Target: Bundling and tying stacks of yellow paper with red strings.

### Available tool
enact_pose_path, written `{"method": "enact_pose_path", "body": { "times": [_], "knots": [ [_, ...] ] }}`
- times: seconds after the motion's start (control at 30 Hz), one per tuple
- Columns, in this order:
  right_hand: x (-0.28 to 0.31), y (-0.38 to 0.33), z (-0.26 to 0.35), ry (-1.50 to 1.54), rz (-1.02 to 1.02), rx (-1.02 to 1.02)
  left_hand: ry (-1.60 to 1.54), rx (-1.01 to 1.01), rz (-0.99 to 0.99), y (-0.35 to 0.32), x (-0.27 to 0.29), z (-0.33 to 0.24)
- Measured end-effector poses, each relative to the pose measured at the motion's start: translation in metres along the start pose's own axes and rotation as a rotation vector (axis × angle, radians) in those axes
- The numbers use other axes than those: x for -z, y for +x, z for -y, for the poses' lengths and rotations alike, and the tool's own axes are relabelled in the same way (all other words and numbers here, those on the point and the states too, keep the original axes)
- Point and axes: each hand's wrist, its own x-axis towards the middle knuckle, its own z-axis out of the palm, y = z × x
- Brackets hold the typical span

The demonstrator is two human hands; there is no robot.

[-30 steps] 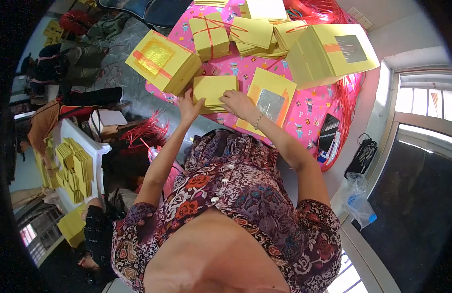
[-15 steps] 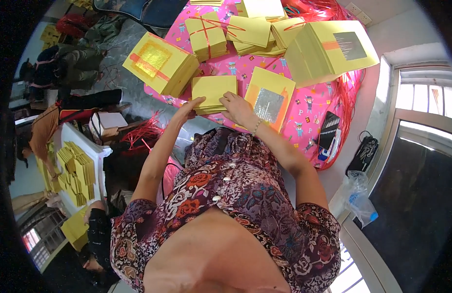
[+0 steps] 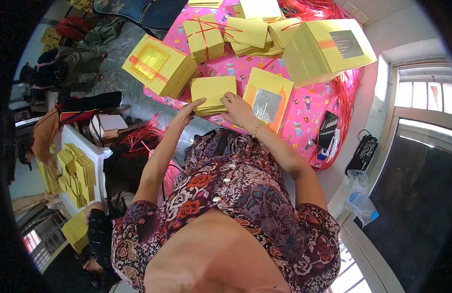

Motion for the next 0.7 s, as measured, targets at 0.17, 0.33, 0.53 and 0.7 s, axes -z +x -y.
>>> {"method": "enact_pose_path", "body": {
  "times": [0.17, 0.33, 0.53, 0.7],
  "knots": [
    [0.004, 0.001, 0.001, -0.015, -0.013, 0.008, -0.141, -0.035, -0.058, 0.003, -0.008, 0.003],
    [0.014, 0.004, 0.002, 0.056, 0.026, -0.100, 0.087, -0.314, -0.268, -0.012, -0.024, -0.015],
    [0.077, 0.012, 0.008, 0.300, -0.313, -0.240, 0.779, -0.773, -0.474, -0.092, -0.046, -0.102],
    [0.128, 0.000, 0.006, 0.337, -0.425, -0.167, 1.167, -1.179, -0.194, -0.137, -0.080, -0.158]
  ]
}}
